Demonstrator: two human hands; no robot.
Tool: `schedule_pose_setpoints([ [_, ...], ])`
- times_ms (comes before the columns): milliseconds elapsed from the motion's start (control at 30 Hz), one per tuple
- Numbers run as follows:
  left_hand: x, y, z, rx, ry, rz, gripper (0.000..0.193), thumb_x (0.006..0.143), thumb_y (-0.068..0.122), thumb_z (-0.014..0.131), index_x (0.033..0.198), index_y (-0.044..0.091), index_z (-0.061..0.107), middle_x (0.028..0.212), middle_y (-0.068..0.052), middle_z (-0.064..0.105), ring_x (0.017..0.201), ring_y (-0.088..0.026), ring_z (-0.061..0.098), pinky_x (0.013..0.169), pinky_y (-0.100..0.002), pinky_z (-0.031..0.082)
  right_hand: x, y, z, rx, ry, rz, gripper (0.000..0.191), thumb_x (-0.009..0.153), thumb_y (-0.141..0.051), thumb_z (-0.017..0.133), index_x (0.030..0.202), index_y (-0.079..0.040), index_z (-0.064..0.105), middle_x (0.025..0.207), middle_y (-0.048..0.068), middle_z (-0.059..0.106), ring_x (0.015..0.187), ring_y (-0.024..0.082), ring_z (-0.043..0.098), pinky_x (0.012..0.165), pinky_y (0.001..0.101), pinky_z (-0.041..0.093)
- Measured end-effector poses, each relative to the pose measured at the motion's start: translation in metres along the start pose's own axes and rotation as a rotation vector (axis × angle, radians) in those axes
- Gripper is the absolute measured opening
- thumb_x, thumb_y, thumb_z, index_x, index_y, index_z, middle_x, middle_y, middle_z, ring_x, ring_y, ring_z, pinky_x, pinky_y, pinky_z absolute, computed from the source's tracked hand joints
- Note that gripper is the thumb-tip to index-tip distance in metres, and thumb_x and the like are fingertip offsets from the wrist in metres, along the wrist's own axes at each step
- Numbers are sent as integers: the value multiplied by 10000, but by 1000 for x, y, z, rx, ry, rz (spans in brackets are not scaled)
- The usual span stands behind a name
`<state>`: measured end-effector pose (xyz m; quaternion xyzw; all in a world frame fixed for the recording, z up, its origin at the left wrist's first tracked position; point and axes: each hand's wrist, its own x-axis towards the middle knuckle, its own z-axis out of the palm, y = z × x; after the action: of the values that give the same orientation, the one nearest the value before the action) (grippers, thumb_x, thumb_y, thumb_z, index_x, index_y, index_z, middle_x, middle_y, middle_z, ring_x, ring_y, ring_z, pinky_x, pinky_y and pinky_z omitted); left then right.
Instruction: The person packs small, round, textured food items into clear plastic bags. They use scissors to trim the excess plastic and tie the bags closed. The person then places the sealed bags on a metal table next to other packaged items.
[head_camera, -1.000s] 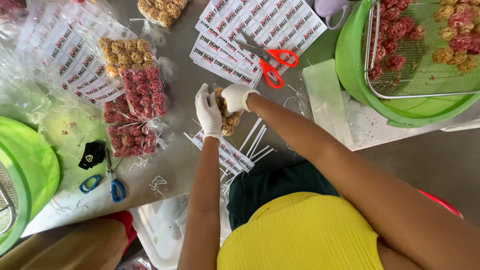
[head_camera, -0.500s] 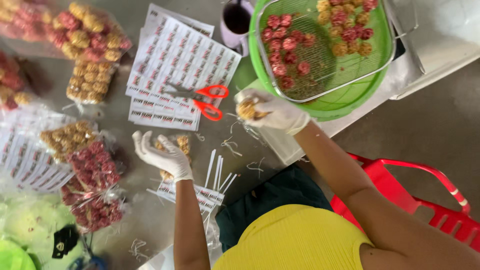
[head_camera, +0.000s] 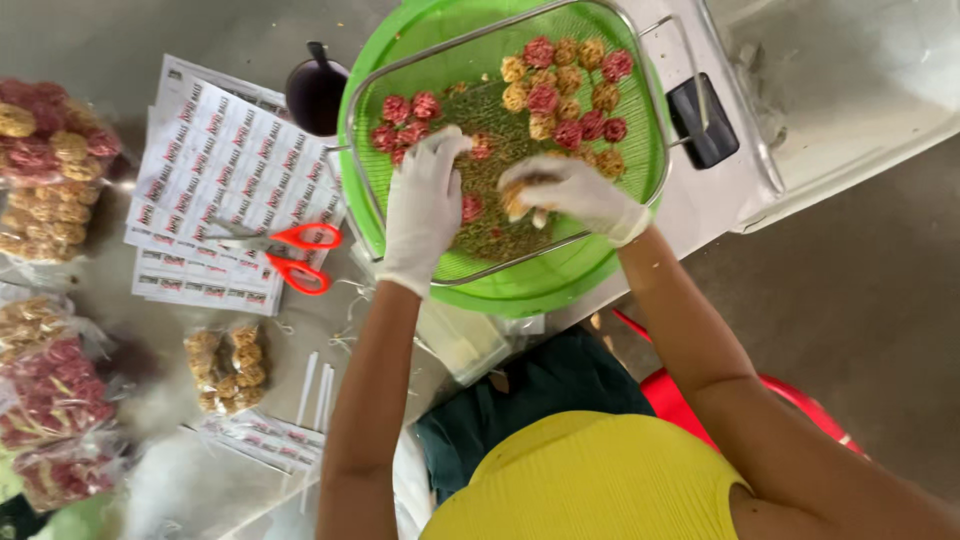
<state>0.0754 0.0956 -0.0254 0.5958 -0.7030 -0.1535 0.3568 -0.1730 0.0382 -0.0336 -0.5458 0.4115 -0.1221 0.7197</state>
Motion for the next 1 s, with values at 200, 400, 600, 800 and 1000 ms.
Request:
schedule_pose_setpoints([
  [200,36,2,-1,24,135,-109,288,900,-17,660,1164,89,620,1236,-133,661,1159,-349,608,1003,-453,483,12,-13,11,-763,-202,-232,319,893,-257,775,1184,-128,752,1140,71,716,1000,228,686,872,346,522],
  [400,26,-15,-35,-93,194,-227,153,998,-7,652,1123,81,647,1136,-94,692,990,-288,700,856,-392,571,40,-34,-3,-624,22,-168,210,933,-201,736,1131,-133,739,1136,53,732,984,213,709,882,312,588],
  [600,54,-55,-27,263,-57,9,282,854,-47,640,1086,103,699,1067,-101,693,1001,-326,670,881,-427,529,106,-57,1,-723,136,-547,387,865,4,779,1231,-53,665,1220,133,682,990,235,701,862,329,581],
  [800,57,-76,-11,774,-307,-62,155,876,52,632,925,187,690,880,-36,667,930,-257,667,1074,-465,372,156,-39,17,-700,177,-474,343,874,27,747,1194,-58,661,1170,110,696,892,236,734,815,313,609],
  [1000,54,-80,-22,817,-272,-41,166,907,76,637,882,215,724,774,9,621,862,-210,642,1290,-524,109,162,-40,18,-779,223,-577,243,869,34,752,1082,-48,668,1048,100,675,822,239,681,770,328,585],
])
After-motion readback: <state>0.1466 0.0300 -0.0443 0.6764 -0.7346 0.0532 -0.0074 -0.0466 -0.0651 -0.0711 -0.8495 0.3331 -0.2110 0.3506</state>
